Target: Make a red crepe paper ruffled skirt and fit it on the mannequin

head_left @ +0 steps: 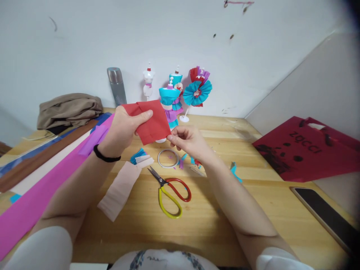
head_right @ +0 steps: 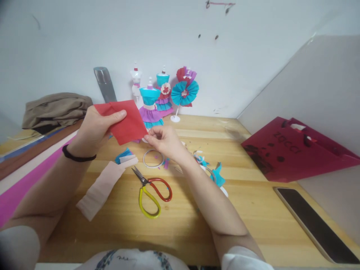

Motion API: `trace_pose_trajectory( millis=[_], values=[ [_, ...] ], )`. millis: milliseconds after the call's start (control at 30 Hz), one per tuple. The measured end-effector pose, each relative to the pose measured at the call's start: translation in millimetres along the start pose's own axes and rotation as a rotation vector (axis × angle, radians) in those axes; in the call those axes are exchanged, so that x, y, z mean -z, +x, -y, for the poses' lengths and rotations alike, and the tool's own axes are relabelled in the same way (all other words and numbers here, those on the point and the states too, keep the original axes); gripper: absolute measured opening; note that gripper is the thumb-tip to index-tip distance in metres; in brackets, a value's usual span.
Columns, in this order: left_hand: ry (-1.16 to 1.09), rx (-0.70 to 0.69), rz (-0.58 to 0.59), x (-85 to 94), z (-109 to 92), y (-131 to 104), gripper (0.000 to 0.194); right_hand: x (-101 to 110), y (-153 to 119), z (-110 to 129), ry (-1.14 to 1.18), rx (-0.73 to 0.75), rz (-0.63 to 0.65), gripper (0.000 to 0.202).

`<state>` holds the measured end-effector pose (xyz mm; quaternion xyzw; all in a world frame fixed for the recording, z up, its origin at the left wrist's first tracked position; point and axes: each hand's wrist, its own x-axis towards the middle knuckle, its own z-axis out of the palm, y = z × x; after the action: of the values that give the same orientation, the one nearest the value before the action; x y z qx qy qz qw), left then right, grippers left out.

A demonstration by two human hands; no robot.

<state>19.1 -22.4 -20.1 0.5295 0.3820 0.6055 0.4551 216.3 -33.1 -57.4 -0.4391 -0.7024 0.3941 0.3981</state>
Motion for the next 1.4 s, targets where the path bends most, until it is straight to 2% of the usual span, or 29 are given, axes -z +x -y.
trace_pose_trajectory(
  millis=[100, 200, 267, 333, 400, 467, 633, 700, 833, 1000, 1167, 1300, 1400],
  values=[
    [0.0, -0.063, -0.053, 3.5, -4, 3, 0.017, 3, 0, -4, -0.043, -0.005, 0.103, 0.024],
    [-0.04, -0.081, -0.09, 8.6, -5, 8, 0.018, 4, -2, 0, -0.137, -0.025, 0.338, 0.017],
    [-0.083, -0.079, -0.099, 11.4, -3, 12, 0.018, 2, -8, 6, -0.365, 0.0, 0.544, 0.011],
    [-0.143, -0.071, -0.086, 13.2, 1, 17, 0.019, -2, -20, 10, -0.579, 0.04, 0.661, 0.009],
    [-0.205, -0.061, -0.07, 14.3, 6, 21, 0.021, -8, -37, 11, -0.745, -0.045, 0.643, 0.005],
    [-0.237, -0.044, -0.059, 15.4, 11, 25, 0.022, -17, -55, 6, -0.852, -0.123, 0.584, 0.012],
    [-0.221, -0.014, -0.044, 18.5, 21, 31, 0.023, -35, -84, -15, -0.851, -0.172, 0.515, 0.054],
    [-0.207, 0.001, -0.03, 18.9, 23, 31, 0.025, -38, -89, -18, -0.861, -0.205, 0.499, 0.062],
    [-0.24, 0.045, -0.028, 17.9, 23, 32, 0.024, -35, -96, -15, -0.831, -0.269, 0.459, 0.058],
    [-0.267, 0.087, -0.056, 15.8, 23, 33, 0.02, -36, -105, -19, -0.759, -0.226, 0.516, 0.062],
    [-0.253, 0.104, -0.037, 14.5, 22, 31, 0.012, -39, -107, -25, -0.741, -0.209, 0.522, 0.061],
    [-0.274, 0.119, -0.006, 16.8, 22, 32, 0.015, -32, -103, -23, -0.705, -0.177, 0.486, 0.052],
    [-0.303, 0.14, -0.022, 19.7, 24, 35, 0.017, -21, -96, -26, -0.539, -0.226, 0.48, 0.044]
  ],
)
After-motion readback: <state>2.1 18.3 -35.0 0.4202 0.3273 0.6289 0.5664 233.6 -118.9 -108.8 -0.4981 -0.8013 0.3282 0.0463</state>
